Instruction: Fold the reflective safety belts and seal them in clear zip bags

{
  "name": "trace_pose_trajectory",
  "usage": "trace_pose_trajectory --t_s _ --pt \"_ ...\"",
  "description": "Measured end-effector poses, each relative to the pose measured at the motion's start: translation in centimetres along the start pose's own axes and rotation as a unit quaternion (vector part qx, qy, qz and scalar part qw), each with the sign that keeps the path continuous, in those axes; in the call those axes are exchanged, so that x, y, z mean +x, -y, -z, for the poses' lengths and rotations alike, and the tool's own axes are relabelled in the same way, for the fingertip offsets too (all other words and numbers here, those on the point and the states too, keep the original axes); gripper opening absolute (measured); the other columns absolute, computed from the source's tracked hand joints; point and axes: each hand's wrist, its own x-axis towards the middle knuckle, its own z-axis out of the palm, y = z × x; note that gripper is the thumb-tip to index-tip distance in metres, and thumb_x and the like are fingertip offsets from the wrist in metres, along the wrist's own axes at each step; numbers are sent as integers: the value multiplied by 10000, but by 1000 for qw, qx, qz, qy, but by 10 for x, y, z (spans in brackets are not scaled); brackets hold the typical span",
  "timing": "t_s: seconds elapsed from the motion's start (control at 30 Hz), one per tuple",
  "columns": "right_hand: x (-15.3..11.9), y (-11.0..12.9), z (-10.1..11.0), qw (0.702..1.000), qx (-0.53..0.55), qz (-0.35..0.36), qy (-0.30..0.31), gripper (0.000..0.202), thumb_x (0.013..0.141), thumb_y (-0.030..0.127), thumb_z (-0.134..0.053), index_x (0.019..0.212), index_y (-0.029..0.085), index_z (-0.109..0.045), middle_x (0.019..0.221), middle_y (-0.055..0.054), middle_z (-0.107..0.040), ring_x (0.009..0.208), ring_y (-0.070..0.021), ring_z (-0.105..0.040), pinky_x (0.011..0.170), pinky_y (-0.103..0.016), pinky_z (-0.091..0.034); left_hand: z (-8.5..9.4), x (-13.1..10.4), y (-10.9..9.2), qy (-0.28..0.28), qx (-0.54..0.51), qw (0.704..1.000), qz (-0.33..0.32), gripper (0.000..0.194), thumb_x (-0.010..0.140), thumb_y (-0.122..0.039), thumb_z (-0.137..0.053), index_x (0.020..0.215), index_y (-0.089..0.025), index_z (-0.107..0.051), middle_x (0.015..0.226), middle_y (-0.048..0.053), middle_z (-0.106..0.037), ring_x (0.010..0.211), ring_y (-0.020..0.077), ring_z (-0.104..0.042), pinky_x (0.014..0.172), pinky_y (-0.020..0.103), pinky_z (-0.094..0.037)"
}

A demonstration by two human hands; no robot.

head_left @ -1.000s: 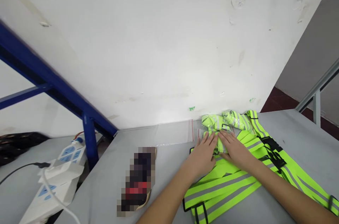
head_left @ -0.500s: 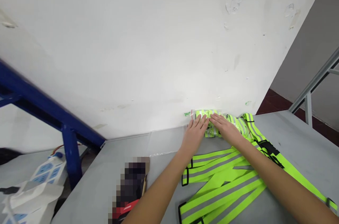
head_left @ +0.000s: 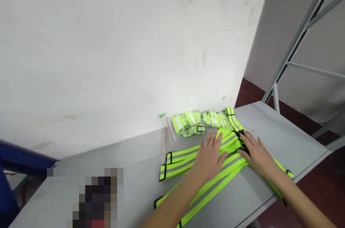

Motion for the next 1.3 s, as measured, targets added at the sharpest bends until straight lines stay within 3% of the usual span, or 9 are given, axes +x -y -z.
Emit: trace_pose_trajectory --t_s 0.07,0.17,0.33,0.4,0.5,0.63,0.73,0.97,1.3 --pt "-18 -7 -14 998 24 -52 3 692 913 545 -441 1446 112 -363 1538 -185 -266 1411 -367 -240 1078 -590 -323 -24 -10 -5 24 8 1000 14 663 957 -550 -269 1512 -198 -185 1566 127 -217 1436 360 -171 1086 617 -271" --pt "-29 5 -26 996 81 -47 -10 701 915 552 -428 1472 145 -309 1573 -136 -196 1438 -309 -186 1110 -478 -334 -44 -30 7 20 36 999 18 643 956 -549 -285 1503 -216 -228 1560 114 -245 1439 339 -179 1113 609 -212" --pt "-34 25 -20 992 102 -55 -46 751 902 600 -413 1477 147 -245 1555 -164 -237 1408 -311 -276 1099 -507 -318 -34 -51 26 31 60 997 45 591 964 -495 -295 1497 -244 -246 1560 82 -258 1437 326 -195 1117 595 -212" --pt "-37 24 -15 991 60 -85 -83 706 881 611 -450 1391 129 -378 1497 -197 -342 1374 -352 -319 1089 -575 -268 -26 -43 20 37 69 996 52 554 958 -408 -329 1478 -219 -299 1551 110 -274 1431 356 -195 1090 635 -225" --pt "-43 22 -8 984 9 -130 -121 510 851 565 -539 1135 143 -566 1330 -205 -515 1243 -374 -445 1016 -582 -312 -14 -7 -4 25 66 997 30 547 905 -253 -391 1445 -179 -348 1549 142 -266 1429 378 -185 1055 653 -268" --pt "-43 29 -6 975 6 -180 -130 331 847 486 -582 960 175 -591 1065 -143 -609 1016 -330 -539 882 -514 -393 -12 55 -36 23 9 995 -98 598 834 -99 -437 1416 -221 -373 1528 104 -317 1428 328 -201 1079 543 -314" --pt "-40 32 -11 965 23 -203 -167 269 850 441 -586 957 195 -566 1033 -121 -598 972 -316 -530 847 -494 -387 -25 82 -42 50 -30 987 -147 608 779 -11 -434 1341 -240 -468 1442 93 -427 1360 310 -322 1056 504 -356" --pt "-40 23 -28 954 125 -166 -217 297 827 405 -636 999 207 -495 986 -77 -603 947 -271 -530 822 -417 -400 -57 81 -20 -7 -161 972 -169 650 719 27 -429 1297 -263 -491 1375 69 -428 1302 261 -358 1077 467 -371" --pt "-41 15 -26 943 200 -188 -187 251 867 473 -561 913 227 -559 979 -66 -615 935 -252 -550 811 -390 -393 -66 80 -19 -54 -178 964 -190 552 713 63 -381 1147 -227 -562 1278 75 -489 1228 231 -434 1020 408 -437"
